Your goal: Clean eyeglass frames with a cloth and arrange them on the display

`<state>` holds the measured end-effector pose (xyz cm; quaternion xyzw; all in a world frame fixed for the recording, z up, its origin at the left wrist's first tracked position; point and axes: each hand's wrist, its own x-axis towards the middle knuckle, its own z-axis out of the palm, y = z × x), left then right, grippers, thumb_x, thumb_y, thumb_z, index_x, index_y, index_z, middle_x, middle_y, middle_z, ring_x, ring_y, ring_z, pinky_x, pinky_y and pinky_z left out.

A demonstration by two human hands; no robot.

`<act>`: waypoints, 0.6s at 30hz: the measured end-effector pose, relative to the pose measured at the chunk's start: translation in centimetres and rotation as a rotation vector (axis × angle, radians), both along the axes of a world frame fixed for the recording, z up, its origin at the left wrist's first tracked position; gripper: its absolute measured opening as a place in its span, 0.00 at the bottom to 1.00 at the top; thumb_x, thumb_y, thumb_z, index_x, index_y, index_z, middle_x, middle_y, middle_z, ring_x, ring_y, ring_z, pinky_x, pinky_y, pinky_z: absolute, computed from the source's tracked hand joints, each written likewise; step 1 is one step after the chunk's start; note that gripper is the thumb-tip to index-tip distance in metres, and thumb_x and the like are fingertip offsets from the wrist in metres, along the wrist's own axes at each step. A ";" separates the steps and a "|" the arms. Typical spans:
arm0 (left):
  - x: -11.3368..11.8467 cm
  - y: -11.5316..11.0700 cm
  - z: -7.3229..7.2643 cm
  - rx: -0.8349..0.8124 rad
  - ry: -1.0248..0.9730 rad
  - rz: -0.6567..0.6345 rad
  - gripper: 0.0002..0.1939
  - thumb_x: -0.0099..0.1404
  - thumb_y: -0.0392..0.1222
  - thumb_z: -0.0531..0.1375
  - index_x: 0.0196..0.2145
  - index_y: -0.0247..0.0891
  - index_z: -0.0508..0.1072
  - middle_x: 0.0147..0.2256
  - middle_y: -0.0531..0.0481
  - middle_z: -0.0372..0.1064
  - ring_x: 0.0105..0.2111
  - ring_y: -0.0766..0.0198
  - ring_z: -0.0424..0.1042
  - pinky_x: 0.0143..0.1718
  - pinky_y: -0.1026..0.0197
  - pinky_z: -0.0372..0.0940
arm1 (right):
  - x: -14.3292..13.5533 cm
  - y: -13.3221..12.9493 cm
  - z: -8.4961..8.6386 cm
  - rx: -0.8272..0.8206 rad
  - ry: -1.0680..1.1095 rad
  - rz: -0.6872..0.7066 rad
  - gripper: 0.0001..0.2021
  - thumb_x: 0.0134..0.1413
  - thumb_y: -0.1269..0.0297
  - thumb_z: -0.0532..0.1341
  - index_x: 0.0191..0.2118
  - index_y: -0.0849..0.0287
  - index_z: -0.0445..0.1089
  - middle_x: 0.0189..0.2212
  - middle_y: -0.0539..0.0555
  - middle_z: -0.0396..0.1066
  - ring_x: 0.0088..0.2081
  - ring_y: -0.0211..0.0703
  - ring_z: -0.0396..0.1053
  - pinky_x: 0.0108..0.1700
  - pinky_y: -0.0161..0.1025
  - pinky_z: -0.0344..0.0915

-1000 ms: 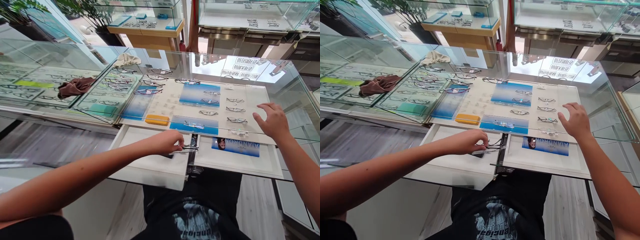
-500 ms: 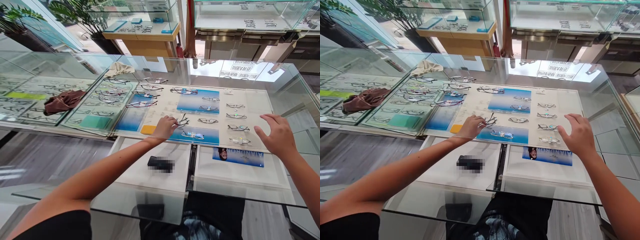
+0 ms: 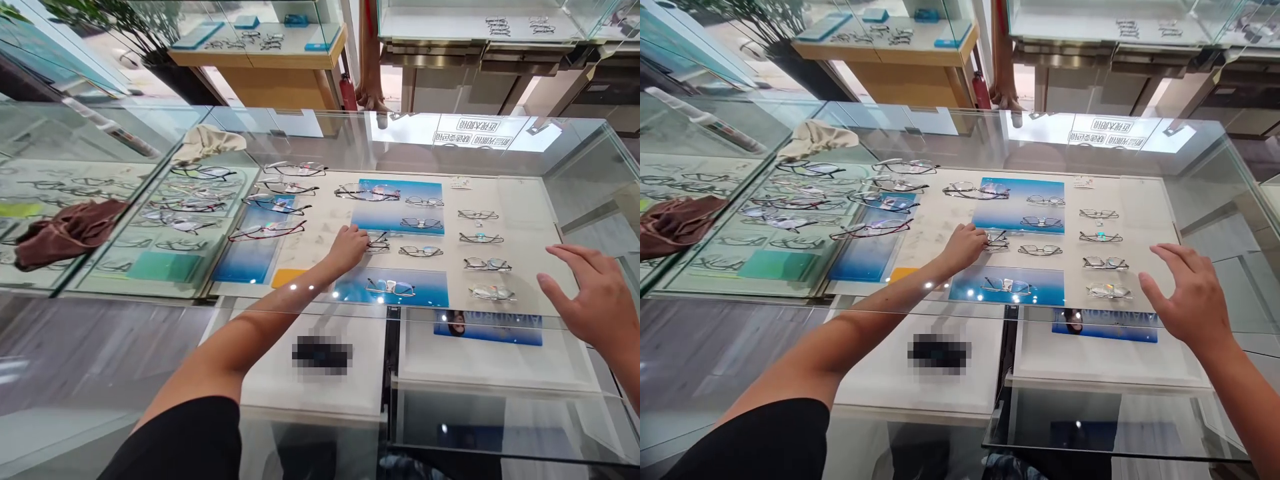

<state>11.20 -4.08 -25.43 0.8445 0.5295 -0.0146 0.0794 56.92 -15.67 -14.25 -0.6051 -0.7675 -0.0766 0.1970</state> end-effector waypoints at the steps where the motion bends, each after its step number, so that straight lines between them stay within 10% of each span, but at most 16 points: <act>1: 0.0 0.1 0.1 0.003 -0.001 0.000 0.15 0.73 0.35 0.55 0.37 0.37 0.83 0.46 0.33 0.80 0.50 0.42 0.70 0.48 0.43 0.59 | 0.0 -0.1 0.1 0.015 -0.014 0.006 0.24 0.70 0.47 0.55 0.61 0.50 0.74 0.55 0.65 0.79 0.53 0.67 0.77 0.57 0.65 0.75; 18: 0.4 -0.6 -1.8 0.043 0.080 -0.085 0.12 0.73 0.40 0.60 0.39 0.35 0.84 0.45 0.38 0.82 0.51 0.42 0.72 0.50 0.42 0.62 | 0.3 0.1 0.0 0.163 -0.123 0.104 0.28 0.75 0.48 0.53 0.57 0.69 0.78 0.50 0.69 0.80 0.46 0.66 0.78 0.50 0.60 0.75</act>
